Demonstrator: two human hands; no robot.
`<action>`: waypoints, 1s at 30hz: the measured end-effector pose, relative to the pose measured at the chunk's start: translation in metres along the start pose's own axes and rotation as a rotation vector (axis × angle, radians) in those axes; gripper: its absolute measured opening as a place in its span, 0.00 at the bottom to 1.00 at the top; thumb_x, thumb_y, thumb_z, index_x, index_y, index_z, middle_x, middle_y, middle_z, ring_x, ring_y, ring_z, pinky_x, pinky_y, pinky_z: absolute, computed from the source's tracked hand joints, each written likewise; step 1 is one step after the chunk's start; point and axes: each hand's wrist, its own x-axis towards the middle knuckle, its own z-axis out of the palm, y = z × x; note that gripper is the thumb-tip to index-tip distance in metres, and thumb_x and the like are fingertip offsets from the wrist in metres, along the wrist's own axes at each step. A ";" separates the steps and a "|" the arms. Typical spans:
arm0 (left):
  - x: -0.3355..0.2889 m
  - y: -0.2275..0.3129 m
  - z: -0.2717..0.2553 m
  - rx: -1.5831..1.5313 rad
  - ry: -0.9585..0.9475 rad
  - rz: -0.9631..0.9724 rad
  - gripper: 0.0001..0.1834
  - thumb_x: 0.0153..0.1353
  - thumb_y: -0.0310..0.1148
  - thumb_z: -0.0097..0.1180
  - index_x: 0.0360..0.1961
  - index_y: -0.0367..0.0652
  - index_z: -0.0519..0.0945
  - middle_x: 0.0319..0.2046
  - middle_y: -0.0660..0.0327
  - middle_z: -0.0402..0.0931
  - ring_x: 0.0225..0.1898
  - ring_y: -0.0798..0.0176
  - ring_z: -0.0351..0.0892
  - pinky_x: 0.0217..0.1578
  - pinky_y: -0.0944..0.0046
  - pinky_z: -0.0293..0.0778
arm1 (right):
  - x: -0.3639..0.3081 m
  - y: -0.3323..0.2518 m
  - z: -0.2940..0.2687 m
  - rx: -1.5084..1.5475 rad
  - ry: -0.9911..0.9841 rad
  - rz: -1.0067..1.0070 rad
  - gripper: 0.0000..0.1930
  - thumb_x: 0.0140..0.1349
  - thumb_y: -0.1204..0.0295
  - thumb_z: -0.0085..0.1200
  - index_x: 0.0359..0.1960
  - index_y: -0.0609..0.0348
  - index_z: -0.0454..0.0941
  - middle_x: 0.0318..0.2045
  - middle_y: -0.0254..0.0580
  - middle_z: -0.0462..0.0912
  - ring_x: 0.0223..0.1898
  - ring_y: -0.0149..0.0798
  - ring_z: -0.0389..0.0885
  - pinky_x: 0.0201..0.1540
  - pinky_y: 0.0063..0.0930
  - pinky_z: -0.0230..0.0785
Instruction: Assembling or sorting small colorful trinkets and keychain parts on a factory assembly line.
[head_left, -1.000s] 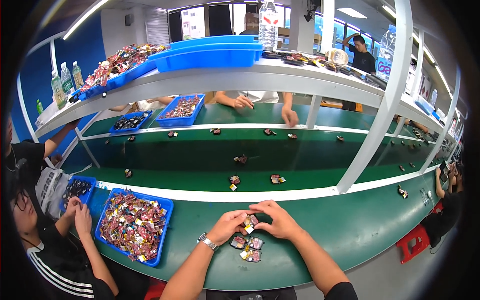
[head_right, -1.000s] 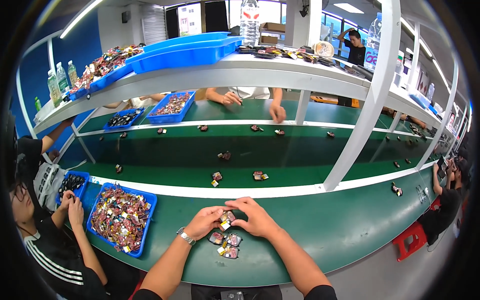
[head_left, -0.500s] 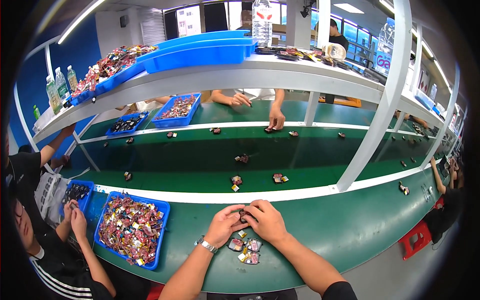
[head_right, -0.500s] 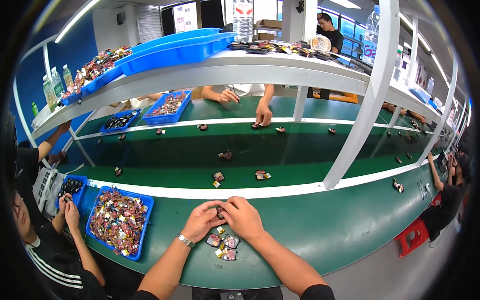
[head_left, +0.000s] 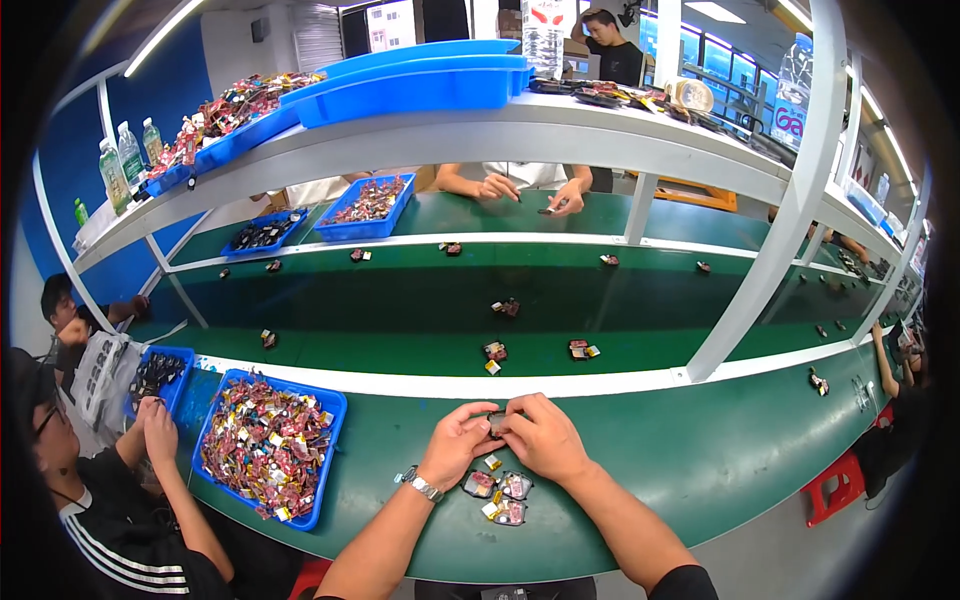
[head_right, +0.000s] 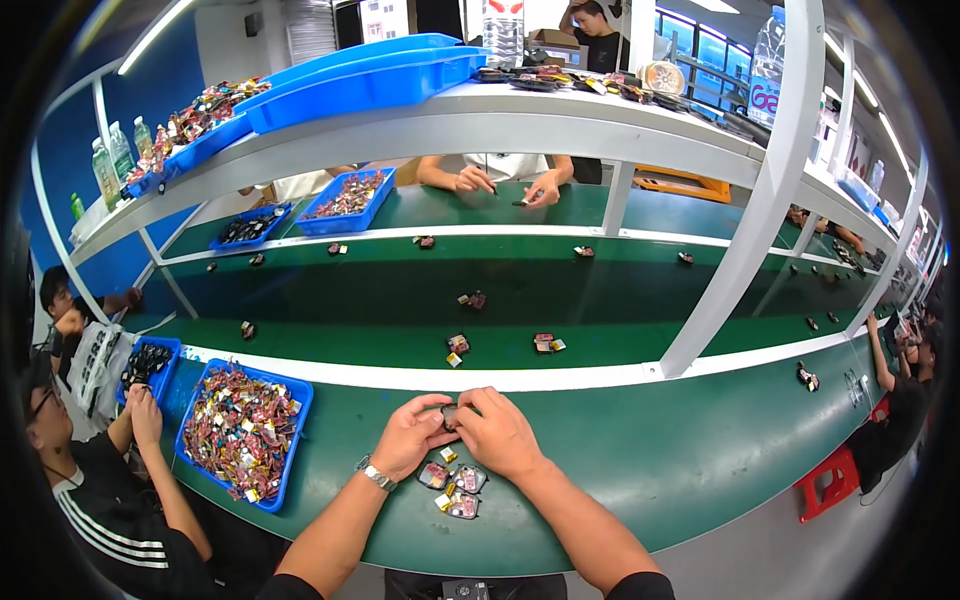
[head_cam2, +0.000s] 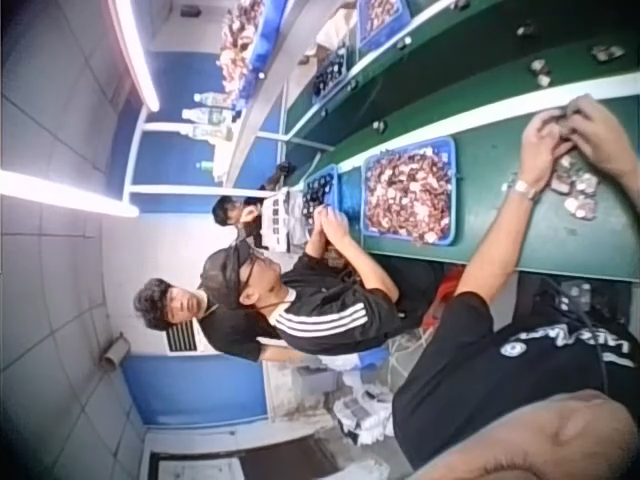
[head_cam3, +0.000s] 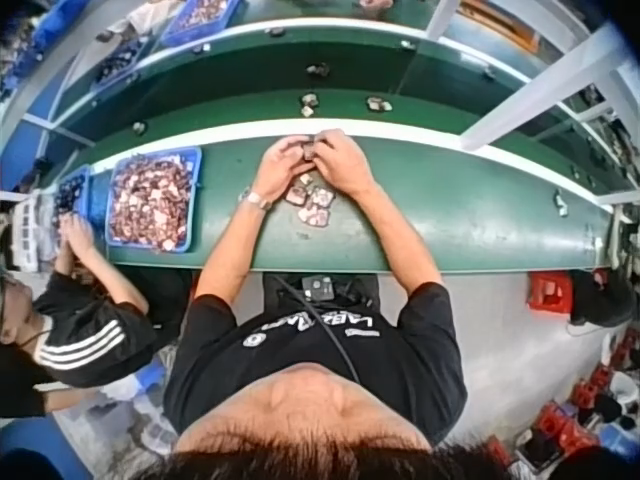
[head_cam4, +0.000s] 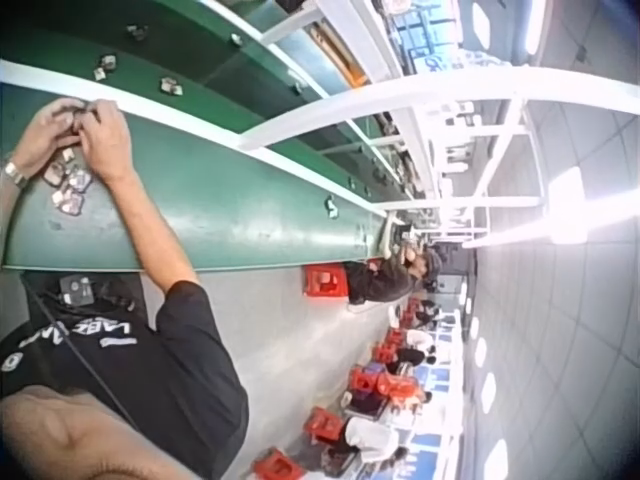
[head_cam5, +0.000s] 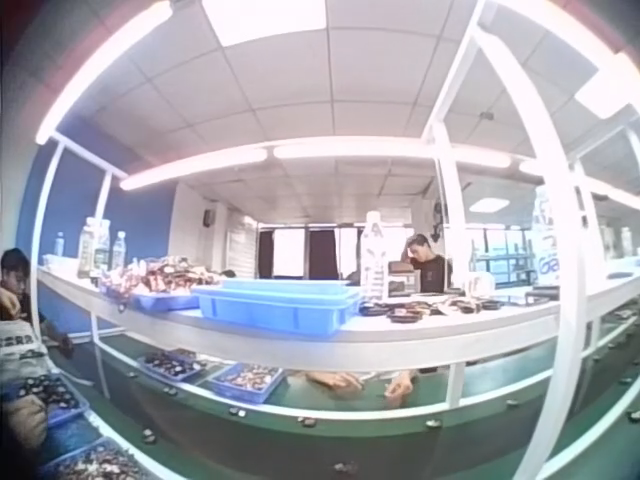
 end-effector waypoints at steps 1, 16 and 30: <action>0.000 0.000 0.000 0.018 -0.009 0.002 0.16 0.69 0.22 0.45 0.57 0.34 0.68 0.45 0.54 0.77 0.50 0.62 0.79 0.54 0.59 0.78 | -0.001 0.003 -0.003 0.052 -0.046 0.003 0.10 0.47 0.78 0.63 0.33 0.55 0.80 0.34 0.35 0.75 0.39 0.40 0.76 0.42 0.34 0.72; 0.000 0.001 -0.002 0.079 -0.160 0.029 0.19 0.67 0.21 0.48 0.59 0.35 0.67 0.51 0.53 0.75 0.52 0.61 0.78 0.55 0.61 0.77 | -0.003 0.003 -0.004 0.196 -0.047 0.164 0.06 0.50 0.75 0.63 0.31 0.55 0.83 0.47 0.38 0.75 0.50 0.45 0.73 0.50 0.35 0.71; -0.001 0.002 -0.002 0.116 -0.106 -0.042 0.17 0.70 0.24 0.44 0.59 0.38 0.67 0.51 0.54 0.76 0.52 0.62 0.78 0.54 0.61 0.77 | -0.010 0.004 0.000 0.237 -0.039 0.148 0.07 0.52 0.73 0.63 0.33 0.55 0.84 0.50 0.40 0.78 0.55 0.44 0.73 0.53 0.35 0.71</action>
